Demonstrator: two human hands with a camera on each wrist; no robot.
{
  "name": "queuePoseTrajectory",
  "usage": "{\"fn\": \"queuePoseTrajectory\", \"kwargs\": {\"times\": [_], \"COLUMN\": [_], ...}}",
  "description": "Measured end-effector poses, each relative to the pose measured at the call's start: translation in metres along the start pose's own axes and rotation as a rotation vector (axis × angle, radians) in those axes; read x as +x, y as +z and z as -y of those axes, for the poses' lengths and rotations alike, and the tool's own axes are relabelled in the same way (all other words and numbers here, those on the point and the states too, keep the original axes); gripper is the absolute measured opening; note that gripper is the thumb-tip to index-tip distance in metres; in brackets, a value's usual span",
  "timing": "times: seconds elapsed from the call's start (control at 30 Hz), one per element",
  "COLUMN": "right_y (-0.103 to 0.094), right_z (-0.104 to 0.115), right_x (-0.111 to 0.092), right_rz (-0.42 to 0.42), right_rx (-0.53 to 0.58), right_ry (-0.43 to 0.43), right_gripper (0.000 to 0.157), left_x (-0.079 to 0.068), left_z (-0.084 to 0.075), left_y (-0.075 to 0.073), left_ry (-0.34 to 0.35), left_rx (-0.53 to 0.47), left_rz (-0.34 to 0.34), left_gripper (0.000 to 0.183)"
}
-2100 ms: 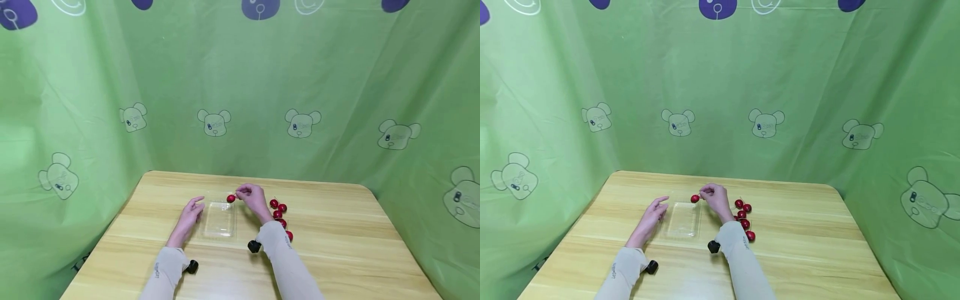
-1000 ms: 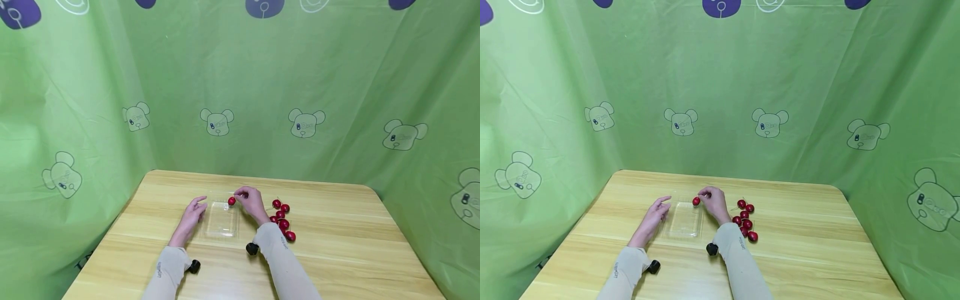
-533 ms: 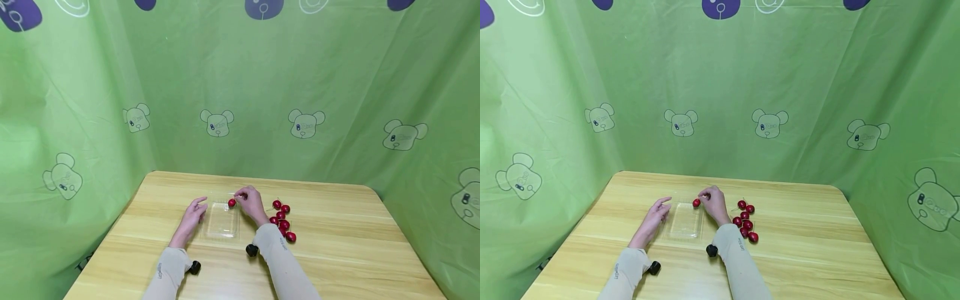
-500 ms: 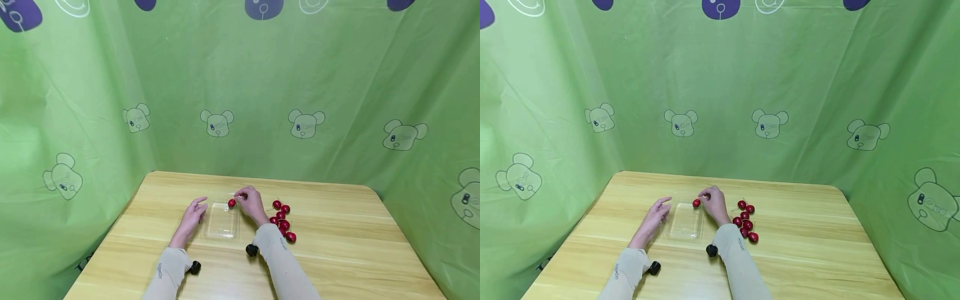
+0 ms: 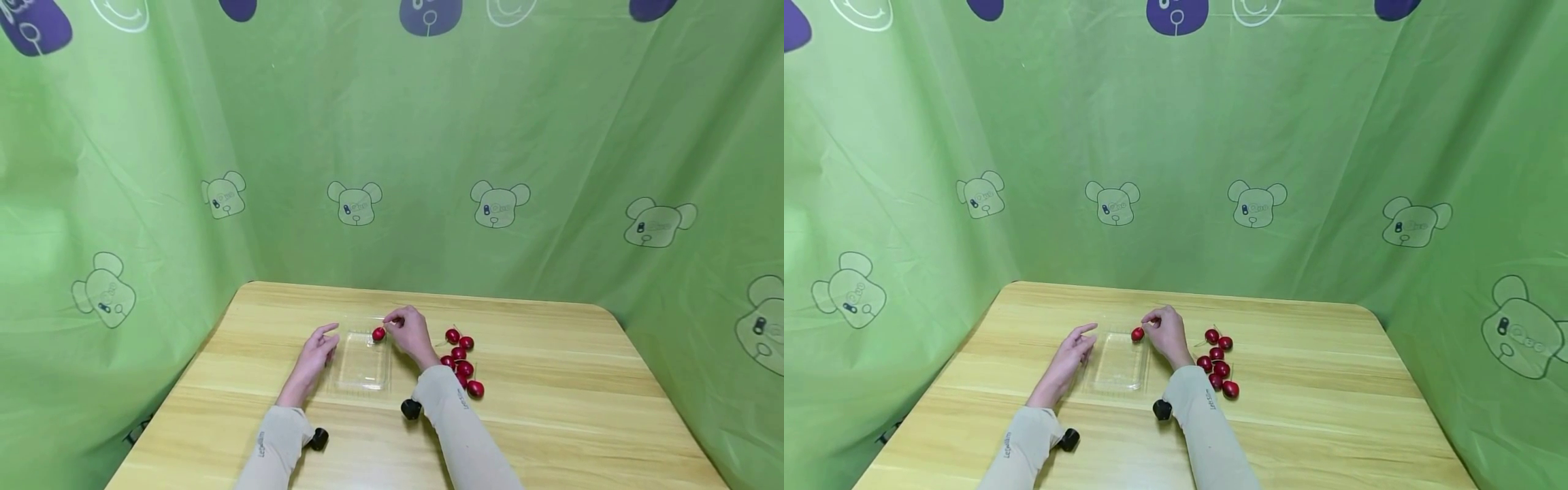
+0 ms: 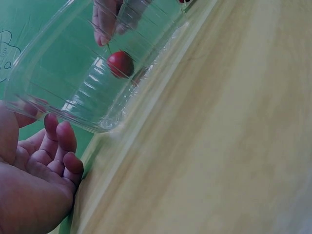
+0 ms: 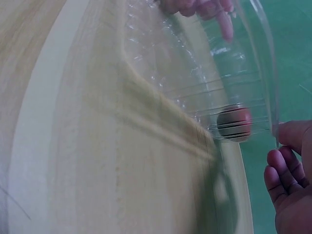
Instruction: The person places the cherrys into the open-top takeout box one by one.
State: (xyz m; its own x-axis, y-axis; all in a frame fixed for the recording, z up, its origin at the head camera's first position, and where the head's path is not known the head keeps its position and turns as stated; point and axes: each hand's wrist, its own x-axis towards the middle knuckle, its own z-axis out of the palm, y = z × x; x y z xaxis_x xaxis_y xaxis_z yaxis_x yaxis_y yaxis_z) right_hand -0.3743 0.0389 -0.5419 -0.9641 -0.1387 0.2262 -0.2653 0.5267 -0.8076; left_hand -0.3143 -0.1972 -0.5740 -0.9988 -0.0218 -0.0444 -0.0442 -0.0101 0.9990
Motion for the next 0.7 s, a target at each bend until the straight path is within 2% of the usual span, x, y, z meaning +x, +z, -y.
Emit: {"fn": "queuePoseTrajectory", "kwargs": {"times": [0.47,0.7], "right_y": [-0.002,-0.021], "right_z": [0.002,0.002], "right_x": [-0.002,-0.002], "right_rz": [0.005,0.007], "right_rx": [0.007,0.022], "right_ry": [0.035,0.035], "right_gripper": [0.007,0.015], "left_x": [-0.001,0.000], "left_z": [0.002,0.003], "left_y": [0.000,-0.001], "left_ry": [0.003,0.024], "left_rx": [-0.006,0.014], "left_rz": [0.004,0.001], "left_gripper": [0.049,0.050]}}
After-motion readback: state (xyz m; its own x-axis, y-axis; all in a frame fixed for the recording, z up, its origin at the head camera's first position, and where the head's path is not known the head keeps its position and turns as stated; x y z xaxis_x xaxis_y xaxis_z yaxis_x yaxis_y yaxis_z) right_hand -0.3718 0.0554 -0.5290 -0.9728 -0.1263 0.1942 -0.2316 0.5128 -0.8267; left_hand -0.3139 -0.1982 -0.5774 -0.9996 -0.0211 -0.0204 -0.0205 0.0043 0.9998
